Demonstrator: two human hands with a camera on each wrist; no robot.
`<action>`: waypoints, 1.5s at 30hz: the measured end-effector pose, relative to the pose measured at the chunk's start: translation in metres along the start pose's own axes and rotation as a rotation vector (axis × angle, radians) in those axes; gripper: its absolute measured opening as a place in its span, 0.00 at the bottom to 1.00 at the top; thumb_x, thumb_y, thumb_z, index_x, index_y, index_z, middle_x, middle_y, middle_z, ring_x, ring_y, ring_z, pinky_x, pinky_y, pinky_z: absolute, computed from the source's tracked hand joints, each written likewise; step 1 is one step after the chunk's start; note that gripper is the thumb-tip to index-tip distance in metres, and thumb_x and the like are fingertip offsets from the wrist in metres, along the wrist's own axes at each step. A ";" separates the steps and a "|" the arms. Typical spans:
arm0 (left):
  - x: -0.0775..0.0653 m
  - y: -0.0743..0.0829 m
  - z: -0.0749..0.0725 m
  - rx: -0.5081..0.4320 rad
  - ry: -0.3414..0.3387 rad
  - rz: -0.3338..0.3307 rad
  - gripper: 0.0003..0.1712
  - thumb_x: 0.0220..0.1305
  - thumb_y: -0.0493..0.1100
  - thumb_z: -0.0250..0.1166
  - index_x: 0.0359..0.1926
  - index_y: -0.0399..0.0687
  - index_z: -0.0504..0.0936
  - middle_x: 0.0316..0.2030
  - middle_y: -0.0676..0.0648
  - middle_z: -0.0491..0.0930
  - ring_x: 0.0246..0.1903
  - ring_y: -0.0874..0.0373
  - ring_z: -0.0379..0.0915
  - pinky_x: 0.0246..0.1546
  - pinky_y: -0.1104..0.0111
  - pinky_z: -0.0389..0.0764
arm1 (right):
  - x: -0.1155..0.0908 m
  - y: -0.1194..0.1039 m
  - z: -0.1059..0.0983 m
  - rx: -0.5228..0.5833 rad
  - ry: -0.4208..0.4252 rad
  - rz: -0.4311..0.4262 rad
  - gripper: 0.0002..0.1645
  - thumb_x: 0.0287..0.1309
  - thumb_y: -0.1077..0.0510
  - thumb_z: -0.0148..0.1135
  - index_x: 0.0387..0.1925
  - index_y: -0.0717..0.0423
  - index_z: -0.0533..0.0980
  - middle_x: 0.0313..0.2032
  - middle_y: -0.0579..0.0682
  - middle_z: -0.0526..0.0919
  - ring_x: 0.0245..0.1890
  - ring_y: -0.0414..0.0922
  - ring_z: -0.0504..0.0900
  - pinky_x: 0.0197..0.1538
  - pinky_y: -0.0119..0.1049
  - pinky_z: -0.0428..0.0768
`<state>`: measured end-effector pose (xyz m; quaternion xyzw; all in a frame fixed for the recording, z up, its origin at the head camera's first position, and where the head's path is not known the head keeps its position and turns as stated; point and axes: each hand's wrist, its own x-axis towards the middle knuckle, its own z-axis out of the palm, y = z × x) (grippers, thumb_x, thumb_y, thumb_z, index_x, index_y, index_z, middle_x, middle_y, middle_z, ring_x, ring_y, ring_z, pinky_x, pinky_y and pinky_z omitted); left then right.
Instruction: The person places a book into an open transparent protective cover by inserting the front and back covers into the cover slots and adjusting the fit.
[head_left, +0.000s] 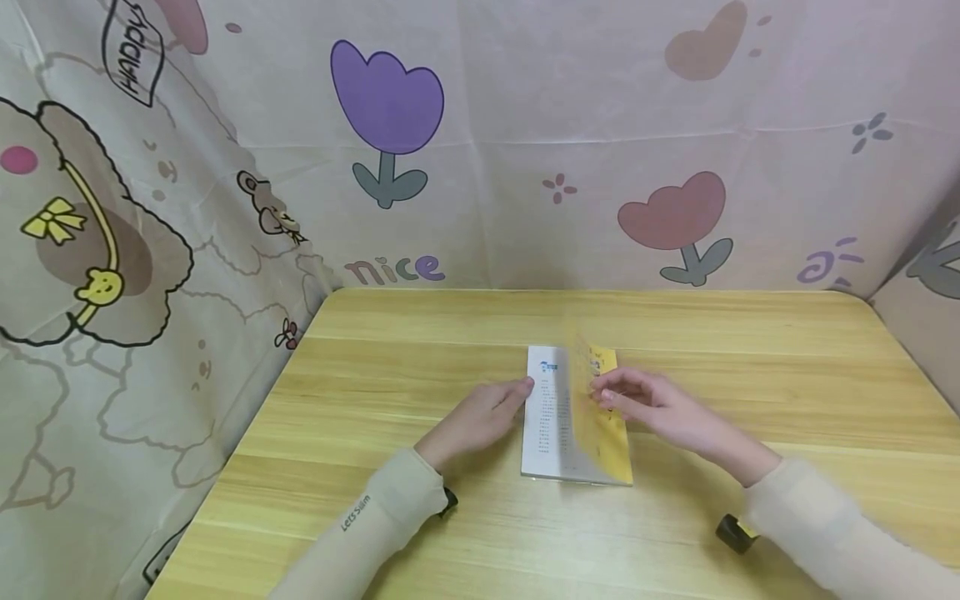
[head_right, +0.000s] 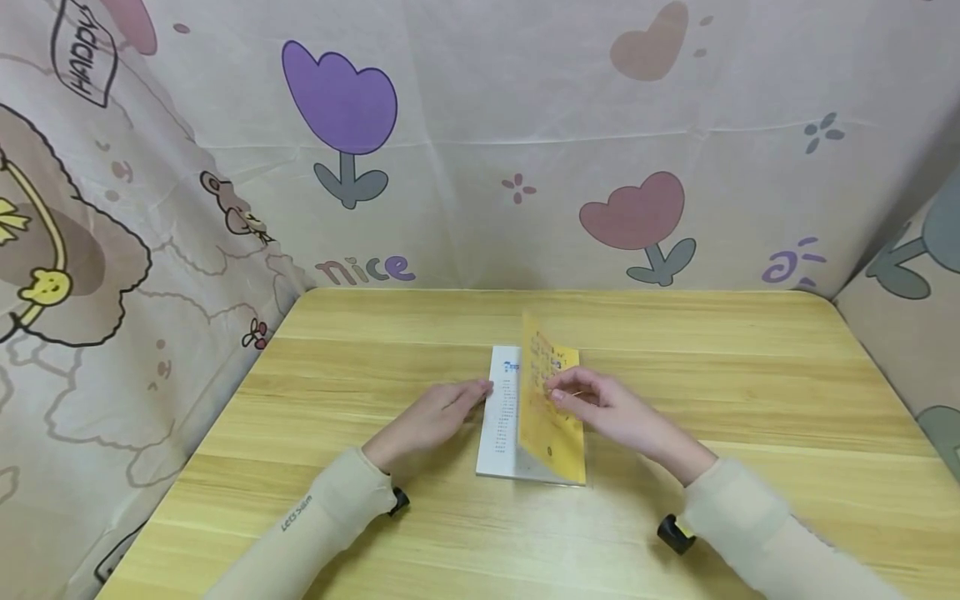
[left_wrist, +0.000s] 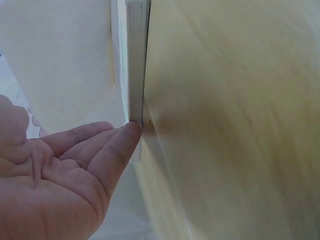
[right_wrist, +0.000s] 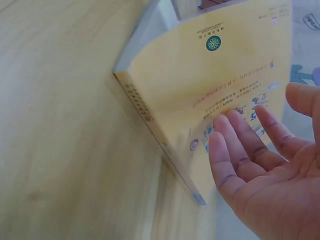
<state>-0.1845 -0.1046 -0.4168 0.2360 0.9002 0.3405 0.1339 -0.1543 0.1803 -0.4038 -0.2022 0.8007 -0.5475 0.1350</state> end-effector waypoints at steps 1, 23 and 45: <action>0.000 0.000 0.000 -0.003 -0.003 -0.006 0.41 0.73 0.68 0.31 0.68 0.46 0.69 0.65 0.52 0.66 0.64 0.59 0.58 0.62 0.64 0.62 | 0.001 0.001 0.002 -0.033 0.002 -0.013 0.19 0.69 0.55 0.54 0.56 0.63 0.73 0.50 0.53 0.80 0.51 0.52 0.78 0.50 0.45 0.78; 0.004 -0.003 0.003 -0.072 -0.024 -0.010 0.31 0.70 0.48 0.58 0.68 0.38 0.66 0.64 0.44 0.68 0.59 0.58 0.68 0.54 0.71 0.71 | -0.002 0.000 0.043 -0.621 -0.025 -0.161 0.23 0.59 0.49 0.65 0.54 0.54 0.77 0.56 0.51 0.74 0.57 0.49 0.72 0.58 0.48 0.70; 0.011 0.004 0.007 0.333 -0.074 0.060 0.42 0.60 0.53 0.67 0.70 0.40 0.65 0.71 0.40 0.52 0.67 0.49 0.54 0.64 0.63 0.58 | -0.003 0.008 0.050 -0.812 -0.020 -0.141 0.41 0.38 0.39 0.75 0.55 0.52 0.79 0.61 0.54 0.71 0.58 0.52 0.70 0.57 0.52 0.70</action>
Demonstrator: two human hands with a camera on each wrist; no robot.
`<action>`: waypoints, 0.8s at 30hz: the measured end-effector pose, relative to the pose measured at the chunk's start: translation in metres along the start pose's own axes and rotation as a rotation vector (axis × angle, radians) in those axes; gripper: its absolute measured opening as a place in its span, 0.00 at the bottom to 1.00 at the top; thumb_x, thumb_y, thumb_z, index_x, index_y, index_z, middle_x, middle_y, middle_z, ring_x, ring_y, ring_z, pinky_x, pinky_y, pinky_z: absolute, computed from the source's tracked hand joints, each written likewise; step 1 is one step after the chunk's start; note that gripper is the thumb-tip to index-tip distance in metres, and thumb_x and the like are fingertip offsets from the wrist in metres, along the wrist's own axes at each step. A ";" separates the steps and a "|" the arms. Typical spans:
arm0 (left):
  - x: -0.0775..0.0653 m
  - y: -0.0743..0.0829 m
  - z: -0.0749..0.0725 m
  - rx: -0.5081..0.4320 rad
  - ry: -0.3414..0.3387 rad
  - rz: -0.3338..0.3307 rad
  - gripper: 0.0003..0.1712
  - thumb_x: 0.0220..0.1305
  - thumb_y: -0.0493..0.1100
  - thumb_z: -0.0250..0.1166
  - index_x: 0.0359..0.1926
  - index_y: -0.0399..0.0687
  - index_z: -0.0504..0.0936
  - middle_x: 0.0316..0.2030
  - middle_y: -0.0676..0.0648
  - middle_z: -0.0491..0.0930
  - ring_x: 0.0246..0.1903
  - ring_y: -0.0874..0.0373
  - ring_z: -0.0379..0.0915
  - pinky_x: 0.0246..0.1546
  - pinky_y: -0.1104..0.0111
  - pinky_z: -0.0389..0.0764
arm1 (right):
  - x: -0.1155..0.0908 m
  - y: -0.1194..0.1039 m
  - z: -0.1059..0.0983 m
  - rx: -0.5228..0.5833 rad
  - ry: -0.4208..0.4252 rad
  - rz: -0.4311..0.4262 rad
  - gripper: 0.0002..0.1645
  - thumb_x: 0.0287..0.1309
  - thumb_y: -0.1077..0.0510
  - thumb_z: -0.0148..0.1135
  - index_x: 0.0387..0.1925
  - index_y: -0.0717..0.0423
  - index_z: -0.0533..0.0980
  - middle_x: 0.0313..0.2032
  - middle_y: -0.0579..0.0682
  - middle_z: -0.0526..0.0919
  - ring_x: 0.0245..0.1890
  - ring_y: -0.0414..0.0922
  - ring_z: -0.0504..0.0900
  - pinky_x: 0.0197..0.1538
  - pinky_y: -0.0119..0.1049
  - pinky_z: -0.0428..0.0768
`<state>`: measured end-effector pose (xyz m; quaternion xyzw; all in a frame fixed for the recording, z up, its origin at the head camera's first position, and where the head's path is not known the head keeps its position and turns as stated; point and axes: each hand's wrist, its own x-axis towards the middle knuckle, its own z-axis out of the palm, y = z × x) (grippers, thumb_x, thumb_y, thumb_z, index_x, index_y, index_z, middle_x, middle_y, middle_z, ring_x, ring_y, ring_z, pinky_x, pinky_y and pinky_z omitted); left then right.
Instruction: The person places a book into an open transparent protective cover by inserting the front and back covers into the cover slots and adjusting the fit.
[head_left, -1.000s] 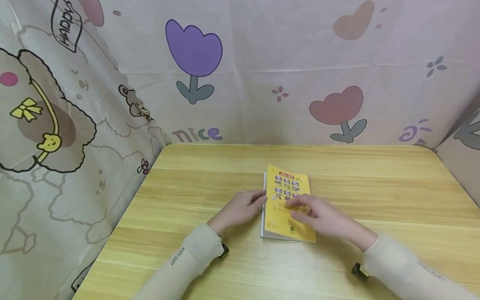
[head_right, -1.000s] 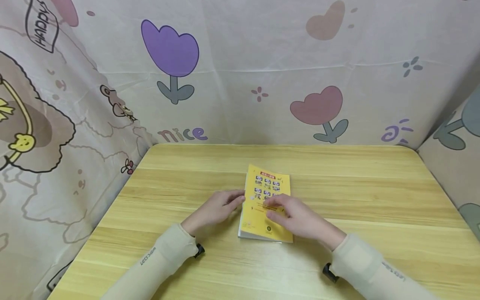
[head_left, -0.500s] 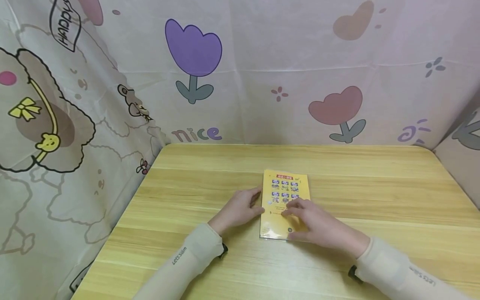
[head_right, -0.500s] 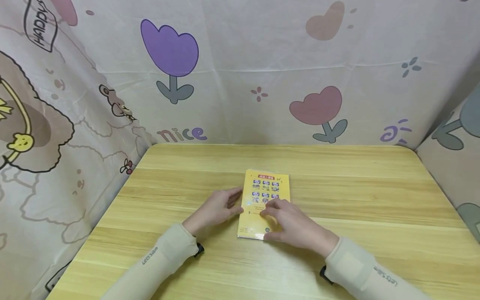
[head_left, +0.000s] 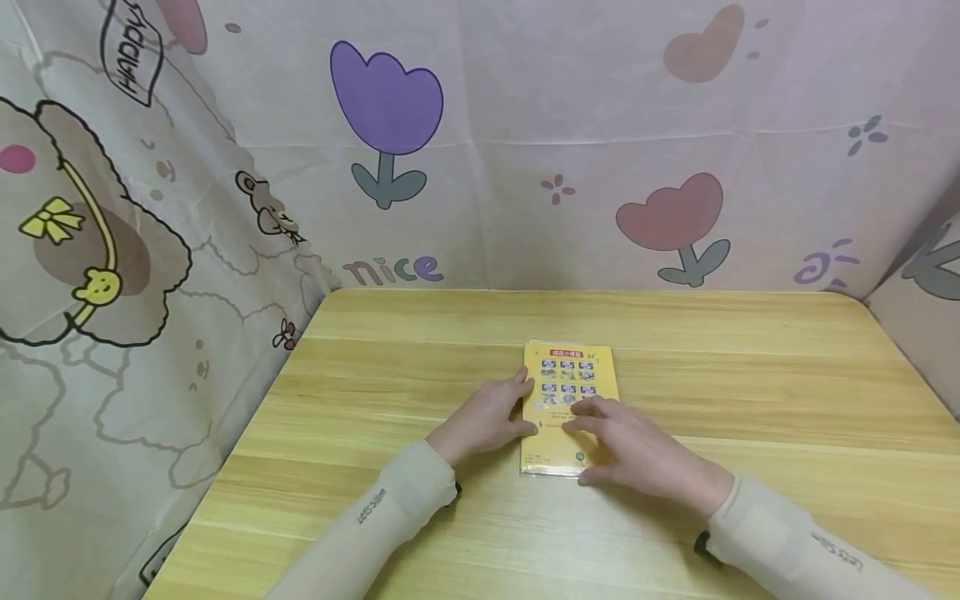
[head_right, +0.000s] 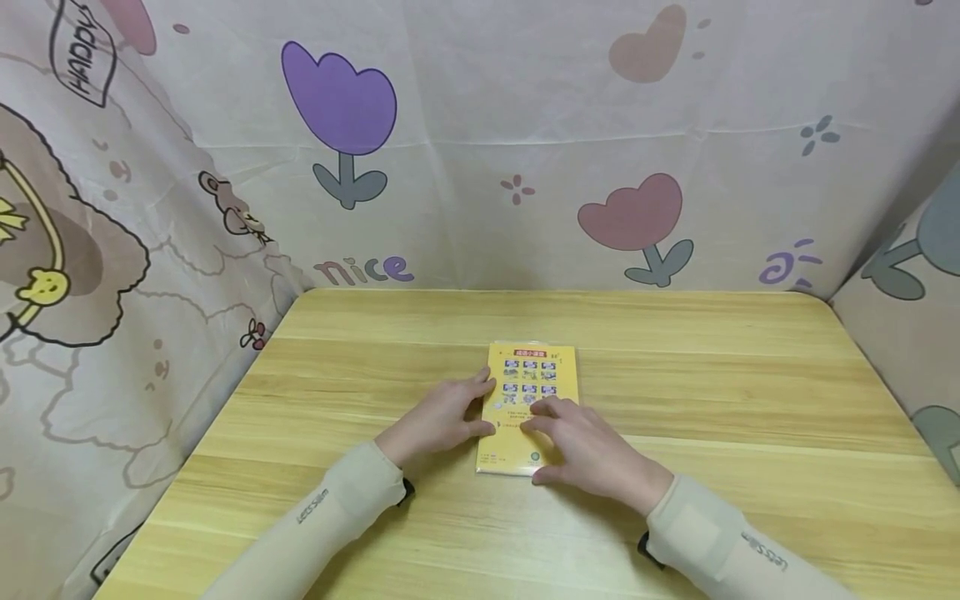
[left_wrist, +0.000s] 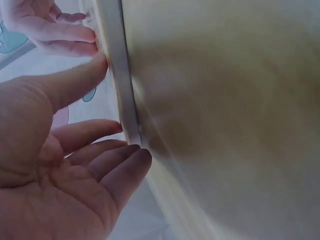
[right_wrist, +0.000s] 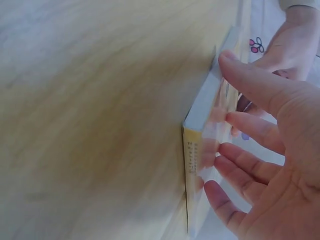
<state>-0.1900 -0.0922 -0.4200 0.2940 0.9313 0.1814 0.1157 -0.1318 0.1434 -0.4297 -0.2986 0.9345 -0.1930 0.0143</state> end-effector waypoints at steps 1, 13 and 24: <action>0.000 0.000 0.000 -0.007 -0.011 -0.008 0.43 0.60 0.53 0.67 0.70 0.40 0.64 0.71 0.40 0.51 0.67 0.49 0.53 0.64 0.63 0.58 | 0.000 0.001 0.000 -0.004 0.003 0.002 0.41 0.38 0.39 0.74 0.55 0.52 0.79 0.61 0.54 0.71 0.58 0.52 0.70 0.57 0.53 0.70; 0.004 0.001 -0.008 0.018 -0.103 -0.008 0.55 0.52 0.61 0.70 0.72 0.38 0.58 0.73 0.39 0.45 0.68 0.47 0.49 0.65 0.63 0.56 | -0.012 0.007 -0.004 0.011 0.058 0.035 0.36 0.46 0.39 0.71 0.54 0.56 0.79 0.57 0.54 0.75 0.57 0.52 0.71 0.59 0.50 0.69; 0.005 0.000 -0.006 0.044 -0.119 -0.013 0.58 0.49 0.63 0.70 0.73 0.39 0.56 0.73 0.41 0.44 0.69 0.46 0.48 0.65 0.61 0.56 | -0.039 0.026 -0.019 0.043 0.120 0.218 0.25 0.53 0.49 0.69 0.47 0.62 0.81 0.40 0.49 0.80 0.38 0.44 0.78 0.43 0.42 0.80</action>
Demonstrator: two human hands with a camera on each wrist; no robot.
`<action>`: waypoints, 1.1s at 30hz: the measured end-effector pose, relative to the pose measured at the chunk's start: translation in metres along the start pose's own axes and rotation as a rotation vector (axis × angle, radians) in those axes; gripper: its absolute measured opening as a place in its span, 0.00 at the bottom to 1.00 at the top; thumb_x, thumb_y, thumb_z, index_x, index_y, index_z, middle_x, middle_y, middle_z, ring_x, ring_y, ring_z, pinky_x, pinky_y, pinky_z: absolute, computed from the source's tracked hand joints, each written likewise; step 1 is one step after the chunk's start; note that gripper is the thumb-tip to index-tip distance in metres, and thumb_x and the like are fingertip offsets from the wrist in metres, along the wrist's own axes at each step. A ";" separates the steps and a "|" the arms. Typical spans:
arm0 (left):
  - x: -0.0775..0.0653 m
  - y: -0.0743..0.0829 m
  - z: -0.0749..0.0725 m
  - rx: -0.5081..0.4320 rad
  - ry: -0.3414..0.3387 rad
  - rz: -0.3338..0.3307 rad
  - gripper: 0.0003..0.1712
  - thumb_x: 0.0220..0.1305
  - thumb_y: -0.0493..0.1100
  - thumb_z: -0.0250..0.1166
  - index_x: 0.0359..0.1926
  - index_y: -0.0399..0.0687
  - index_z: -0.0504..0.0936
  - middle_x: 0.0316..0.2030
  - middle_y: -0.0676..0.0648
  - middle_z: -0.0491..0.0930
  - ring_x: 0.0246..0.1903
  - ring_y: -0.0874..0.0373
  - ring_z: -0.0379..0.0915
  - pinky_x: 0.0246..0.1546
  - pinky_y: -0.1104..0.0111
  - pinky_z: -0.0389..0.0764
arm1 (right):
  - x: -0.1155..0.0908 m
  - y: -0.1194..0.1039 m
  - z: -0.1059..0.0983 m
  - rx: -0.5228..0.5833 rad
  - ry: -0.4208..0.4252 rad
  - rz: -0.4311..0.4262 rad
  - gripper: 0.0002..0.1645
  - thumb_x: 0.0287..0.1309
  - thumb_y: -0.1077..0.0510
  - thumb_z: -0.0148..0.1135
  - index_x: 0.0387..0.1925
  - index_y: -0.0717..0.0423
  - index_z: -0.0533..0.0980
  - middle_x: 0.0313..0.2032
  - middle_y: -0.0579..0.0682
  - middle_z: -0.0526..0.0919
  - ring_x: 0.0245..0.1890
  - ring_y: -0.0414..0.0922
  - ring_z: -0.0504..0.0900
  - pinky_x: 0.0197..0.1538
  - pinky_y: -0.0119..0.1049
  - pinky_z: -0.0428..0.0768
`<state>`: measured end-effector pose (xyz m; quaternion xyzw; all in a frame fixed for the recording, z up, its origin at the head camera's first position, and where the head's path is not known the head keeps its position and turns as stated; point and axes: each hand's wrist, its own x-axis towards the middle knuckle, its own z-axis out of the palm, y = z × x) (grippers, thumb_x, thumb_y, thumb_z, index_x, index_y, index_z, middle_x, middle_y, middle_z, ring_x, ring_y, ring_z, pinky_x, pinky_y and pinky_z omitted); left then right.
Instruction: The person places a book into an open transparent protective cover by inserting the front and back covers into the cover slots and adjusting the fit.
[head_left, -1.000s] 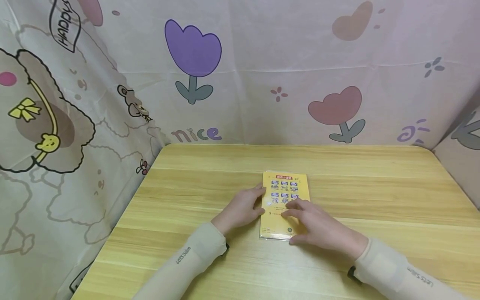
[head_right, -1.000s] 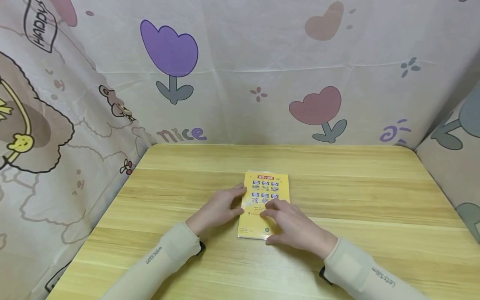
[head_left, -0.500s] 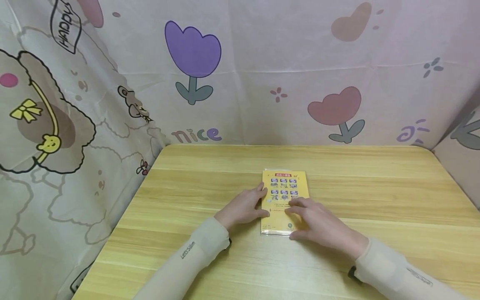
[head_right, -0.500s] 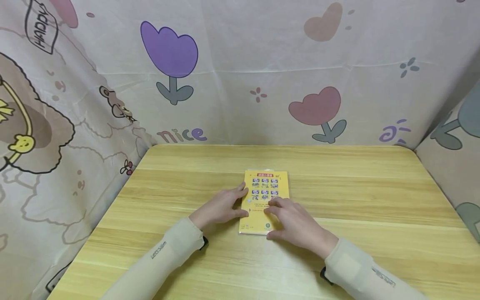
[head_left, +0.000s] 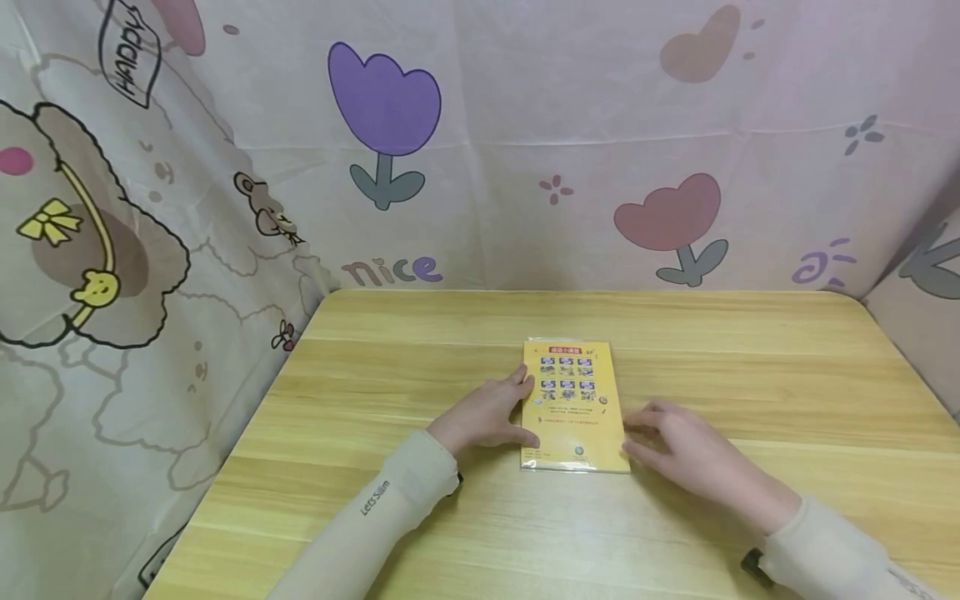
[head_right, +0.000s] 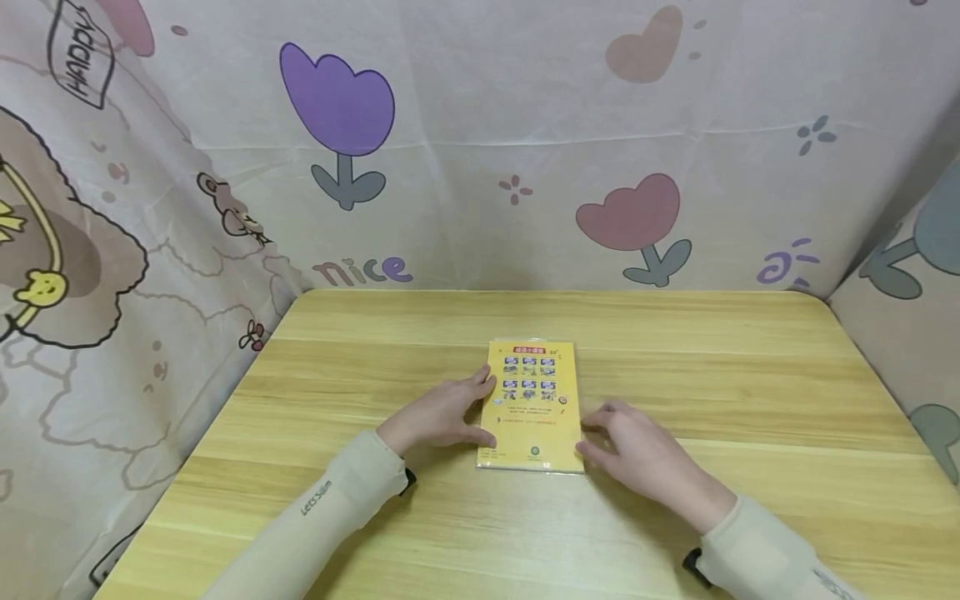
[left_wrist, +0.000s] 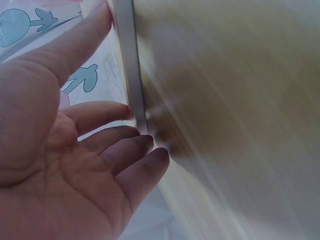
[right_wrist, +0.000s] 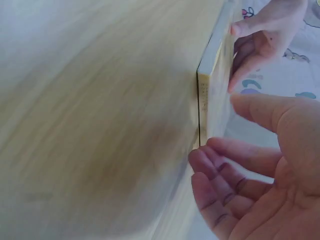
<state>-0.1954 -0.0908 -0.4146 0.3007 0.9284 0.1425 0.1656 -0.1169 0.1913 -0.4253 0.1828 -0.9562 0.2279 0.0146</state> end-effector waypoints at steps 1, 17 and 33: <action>0.000 0.000 0.000 0.001 0.000 -0.003 0.58 0.50 0.64 0.70 0.73 0.39 0.56 0.73 0.41 0.44 0.69 0.46 0.48 0.65 0.61 0.56 | -0.001 0.001 0.000 -0.003 -0.001 0.016 0.25 0.53 0.49 0.69 0.47 0.62 0.81 0.37 0.48 0.79 0.35 0.42 0.77 0.40 0.40 0.80; 0.001 0.005 0.003 -0.013 0.017 -0.011 0.58 0.51 0.63 0.70 0.73 0.38 0.55 0.73 0.39 0.43 0.68 0.44 0.49 0.65 0.59 0.56 | 0.001 0.006 -0.003 0.337 -0.132 0.183 0.29 0.56 0.46 0.66 0.49 0.67 0.79 0.33 0.44 0.81 0.32 0.39 0.78 0.35 0.30 0.80; -0.002 0.005 0.002 0.000 0.018 -0.006 0.58 0.52 0.64 0.68 0.74 0.37 0.54 0.73 0.39 0.43 0.68 0.45 0.49 0.66 0.58 0.55 | 0.006 0.016 0.002 0.741 -0.266 0.343 0.27 0.59 0.48 0.65 0.45 0.71 0.76 0.29 0.53 0.84 0.28 0.45 0.82 0.31 0.36 0.82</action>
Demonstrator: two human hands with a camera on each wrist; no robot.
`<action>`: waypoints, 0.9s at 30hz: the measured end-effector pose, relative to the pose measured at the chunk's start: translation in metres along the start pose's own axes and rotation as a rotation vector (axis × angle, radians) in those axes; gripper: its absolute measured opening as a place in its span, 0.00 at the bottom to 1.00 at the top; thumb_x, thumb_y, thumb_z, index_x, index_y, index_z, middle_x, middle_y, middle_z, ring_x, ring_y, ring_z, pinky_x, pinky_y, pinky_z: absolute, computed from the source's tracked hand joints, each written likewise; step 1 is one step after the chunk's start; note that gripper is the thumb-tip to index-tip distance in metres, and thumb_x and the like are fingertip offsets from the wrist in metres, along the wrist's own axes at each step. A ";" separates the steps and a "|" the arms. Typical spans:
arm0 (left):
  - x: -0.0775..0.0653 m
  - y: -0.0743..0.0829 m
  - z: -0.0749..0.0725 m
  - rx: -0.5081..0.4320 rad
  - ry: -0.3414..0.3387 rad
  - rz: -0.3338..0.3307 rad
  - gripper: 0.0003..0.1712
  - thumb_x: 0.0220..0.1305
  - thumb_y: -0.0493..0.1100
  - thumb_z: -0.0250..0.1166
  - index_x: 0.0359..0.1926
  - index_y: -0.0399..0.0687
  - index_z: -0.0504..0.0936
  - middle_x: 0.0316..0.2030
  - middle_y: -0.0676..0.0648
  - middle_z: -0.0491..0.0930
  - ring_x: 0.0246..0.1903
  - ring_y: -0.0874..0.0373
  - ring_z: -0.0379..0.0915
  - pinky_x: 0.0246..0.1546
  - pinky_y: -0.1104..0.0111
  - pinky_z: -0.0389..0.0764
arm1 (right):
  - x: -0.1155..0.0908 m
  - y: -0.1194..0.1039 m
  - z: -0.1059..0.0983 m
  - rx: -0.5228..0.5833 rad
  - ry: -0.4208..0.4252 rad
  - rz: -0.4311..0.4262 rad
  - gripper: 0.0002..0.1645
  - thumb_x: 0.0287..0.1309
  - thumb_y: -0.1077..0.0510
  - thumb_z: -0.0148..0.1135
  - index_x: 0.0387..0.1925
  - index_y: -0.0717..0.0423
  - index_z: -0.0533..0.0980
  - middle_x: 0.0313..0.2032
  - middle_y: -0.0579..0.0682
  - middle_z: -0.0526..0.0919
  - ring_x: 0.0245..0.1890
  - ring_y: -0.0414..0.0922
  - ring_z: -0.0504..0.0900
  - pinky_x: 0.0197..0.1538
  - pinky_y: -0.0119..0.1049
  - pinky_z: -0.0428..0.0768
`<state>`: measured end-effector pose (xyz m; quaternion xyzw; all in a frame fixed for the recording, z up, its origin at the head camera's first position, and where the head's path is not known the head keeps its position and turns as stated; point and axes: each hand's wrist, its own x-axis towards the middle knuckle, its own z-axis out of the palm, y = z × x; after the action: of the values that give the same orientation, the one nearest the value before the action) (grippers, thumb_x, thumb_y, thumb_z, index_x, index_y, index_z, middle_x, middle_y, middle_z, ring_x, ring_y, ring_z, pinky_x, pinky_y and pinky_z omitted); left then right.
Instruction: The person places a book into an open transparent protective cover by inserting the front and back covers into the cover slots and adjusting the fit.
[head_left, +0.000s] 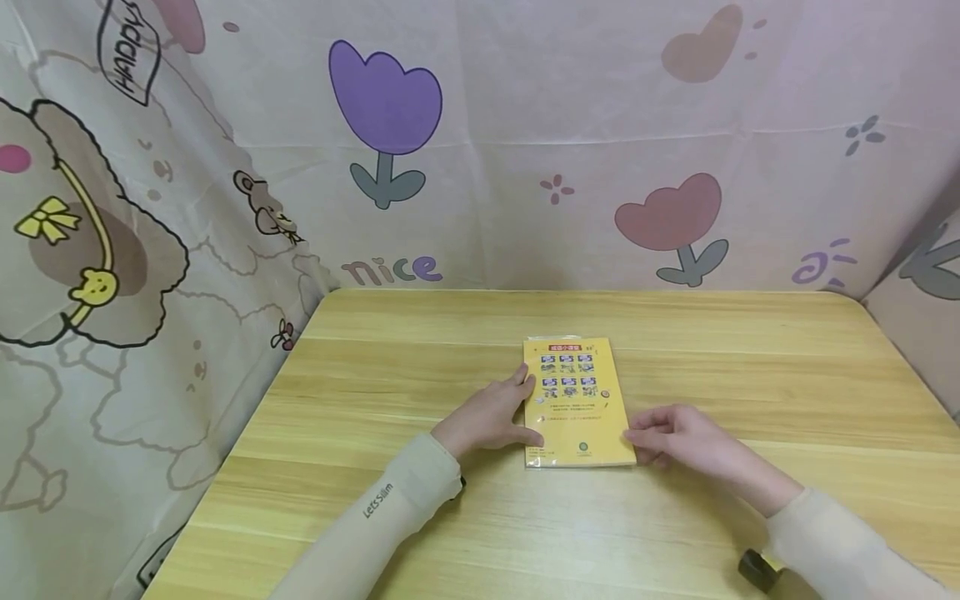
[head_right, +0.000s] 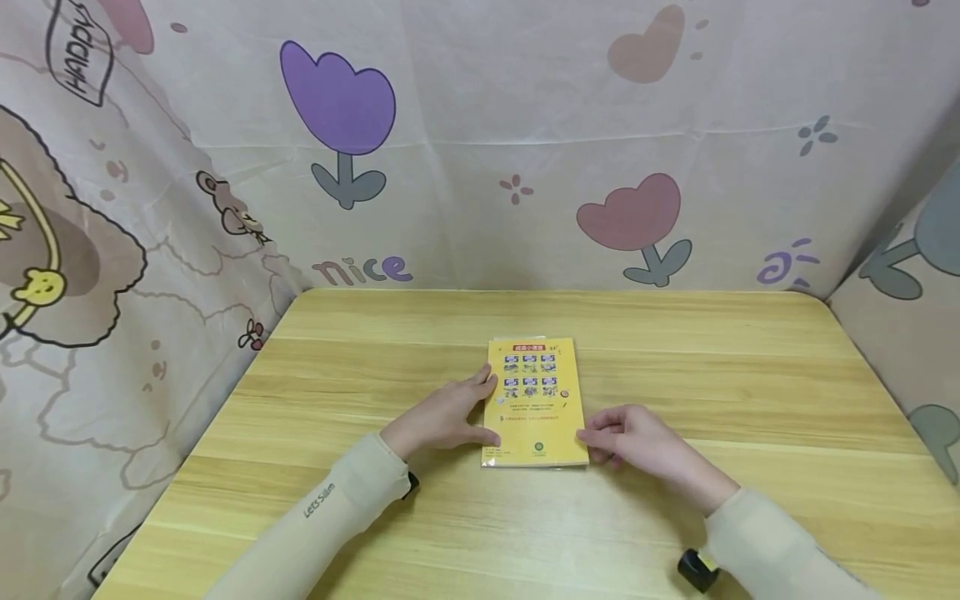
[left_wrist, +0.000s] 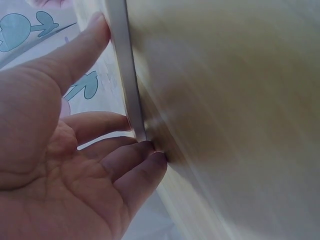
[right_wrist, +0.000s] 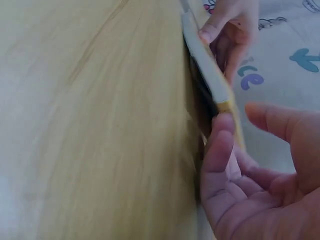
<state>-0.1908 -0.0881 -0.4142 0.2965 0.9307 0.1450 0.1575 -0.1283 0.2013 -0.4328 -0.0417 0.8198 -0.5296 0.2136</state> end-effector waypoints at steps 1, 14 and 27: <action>0.000 0.000 0.000 0.004 0.000 0.002 0.58 0.52 0.64 0.68 0.74 0.37 0.54 0.73 0.39 0.43 0.68 0.45 0.49 0.66 0.58 0.55 | 0.000 0.000 0.001 -0.019 -0.014 0.002 0.25 0.59 0.47 0.64 0.39 0.69 0.78 0.26 0.53 0.83 0.25 0.44 0.80 0.28 0.34 0.81; -0.003 -0.001 -0.003 0.030 -0.013 0.015 0.57 0.53 0.63 0.68 0.73 0.37 0.55 0.73 0.40 0.43 0.69 0.47 0.48 0.66 0.60 0.55 | -0.001 -0.005 0.020 -0.252 0.019 -0.055 0.25 0.56 0.42 0.65 0.18 0.56 0.71 0.11 0.45 0.72 0.08 0.35 0.64 0.12 0.23 0.63; 0.021 0.026 -0.019 0.040 0.139 -0.076 0.21 0.63 0.54 0.64 0.50 0.47 0.78 0.26 0.55 0.75 0.22 0.62 0.69 0.20 0.72 0.72 | 0.004 -0.012 0.036 -0.409 0.120 -0.086 0.10 0.52 0.50 0.66 0.28 0.52 0.83 0.13 0.43 0.68 0.13 0.36 0.62 0.15 0.24 0.60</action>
<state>-0.2015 -0.0586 -0.3918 0.2534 0.9526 0.1407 0.0921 -0.1195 0.1641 -0.4359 -0.0877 0.9190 -0.3623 0.1285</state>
